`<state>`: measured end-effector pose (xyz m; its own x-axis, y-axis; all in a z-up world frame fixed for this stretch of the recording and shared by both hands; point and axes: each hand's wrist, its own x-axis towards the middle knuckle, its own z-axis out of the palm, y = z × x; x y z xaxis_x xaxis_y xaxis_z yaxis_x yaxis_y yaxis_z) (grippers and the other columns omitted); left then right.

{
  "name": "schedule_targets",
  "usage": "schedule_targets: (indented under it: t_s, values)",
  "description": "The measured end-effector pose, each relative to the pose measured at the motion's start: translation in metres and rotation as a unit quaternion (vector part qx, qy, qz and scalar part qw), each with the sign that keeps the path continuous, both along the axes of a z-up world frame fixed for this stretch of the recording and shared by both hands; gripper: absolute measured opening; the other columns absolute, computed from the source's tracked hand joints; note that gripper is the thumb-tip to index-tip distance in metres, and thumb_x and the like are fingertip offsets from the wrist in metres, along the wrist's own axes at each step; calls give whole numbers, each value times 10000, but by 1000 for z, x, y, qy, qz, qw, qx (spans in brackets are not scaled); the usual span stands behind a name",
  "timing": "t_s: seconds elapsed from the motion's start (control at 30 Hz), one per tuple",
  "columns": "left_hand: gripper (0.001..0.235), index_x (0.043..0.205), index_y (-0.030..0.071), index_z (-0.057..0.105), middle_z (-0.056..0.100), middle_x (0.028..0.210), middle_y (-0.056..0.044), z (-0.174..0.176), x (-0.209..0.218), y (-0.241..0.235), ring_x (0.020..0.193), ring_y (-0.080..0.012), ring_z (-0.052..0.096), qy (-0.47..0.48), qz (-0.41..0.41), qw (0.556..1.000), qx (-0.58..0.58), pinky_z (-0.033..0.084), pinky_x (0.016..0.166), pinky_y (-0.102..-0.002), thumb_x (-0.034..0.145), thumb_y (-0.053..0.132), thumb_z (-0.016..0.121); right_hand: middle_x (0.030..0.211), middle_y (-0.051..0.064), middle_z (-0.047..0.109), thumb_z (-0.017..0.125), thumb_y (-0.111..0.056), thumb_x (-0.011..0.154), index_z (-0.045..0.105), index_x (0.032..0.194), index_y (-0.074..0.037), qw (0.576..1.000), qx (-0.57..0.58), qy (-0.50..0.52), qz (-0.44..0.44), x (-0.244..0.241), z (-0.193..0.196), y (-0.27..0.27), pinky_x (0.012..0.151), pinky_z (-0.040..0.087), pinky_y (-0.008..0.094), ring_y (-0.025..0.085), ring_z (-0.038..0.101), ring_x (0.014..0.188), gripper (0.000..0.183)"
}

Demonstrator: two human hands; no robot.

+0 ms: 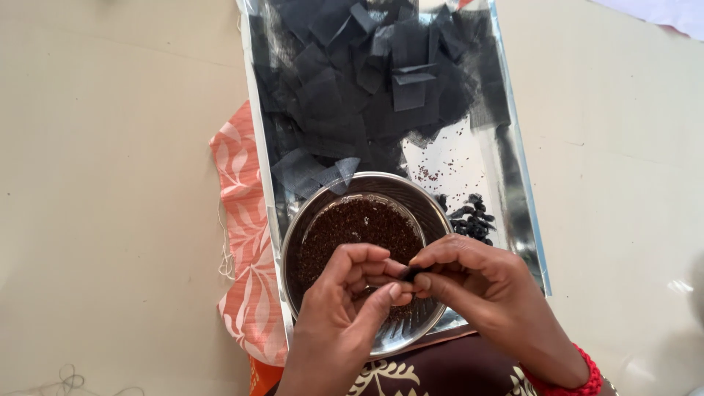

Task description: The person is manually stuffing small black cloth squares with a dark granular material and folding them into small pouches.

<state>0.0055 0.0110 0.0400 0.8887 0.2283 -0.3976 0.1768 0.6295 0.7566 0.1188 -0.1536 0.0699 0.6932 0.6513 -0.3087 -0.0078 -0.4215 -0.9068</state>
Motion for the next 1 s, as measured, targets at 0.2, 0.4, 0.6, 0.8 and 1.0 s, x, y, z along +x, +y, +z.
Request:
schedule_targets:
  t_s: [0.2, 0.4, 0.6, 0.8, 1.0]
  values:
    - [94, 961, -40, 714, 780, 946, -135, -18, -10, -9, 801, -153, 729, -13, 62, 998, -19, 623, 749, -278, 874, -43, 748, 996, 99, 721, 708, 51, 892, 746, 1054, 68, 991, 76, 102, -31, -5, 3, -1, 780, 613, 280, 156, 733, 896, 167]
    - [257, 1110, -62, 751, 804, 947, -139, -19, -8, -10, 813, -163, 767, -16, 49, 996, -78, 637, 742, -281, 859, -14, 740, 989, 97, 717, 702, 58, 900, 729, 1023, 60, 991, 102, 82, -9, -10, 7, 2, 786, 613, 294, 156, 726, 896, 126]
    - [241, 1075, -81, 784, 812, 922, -144, -41, -12, -9, 804, -165, 765, 5, 41, 998, -55, 645, 776, -282, 849, 2, 768, 987, 59, 749, 732, 15, 881, 716, 980, -14, 988, 33, -125, 89, -13, 23, 14, 763, 621, 284, 172, 744, 914, 104]
    - [214, 1048, -85, 776, 806, 905, -138, -66, -8, -10, 808, -165, 758, -9, 32, 996, -83, 633, 785, -286, 850, -6, 765, 1010, 70, 737, 699, 19, 883, 735, 1068, -52, 977, -5, -162, 136, -10, 29, 20, 762, 624, 309, 216, 733, 933, 201]
    - [212, 1030, -54, 726, 788, 909, -113, -80, -6, -6, 842, -159, 757, -7, 41, 994, -101, 638, 815, -295, 832, 14, 757, 1102, 78, 702, 752, -63, 901, 756, 1135, -70, 968, -8, -158, 194, -7, 16, 17, 740, 634, 301, 186, 773, 930, 234]
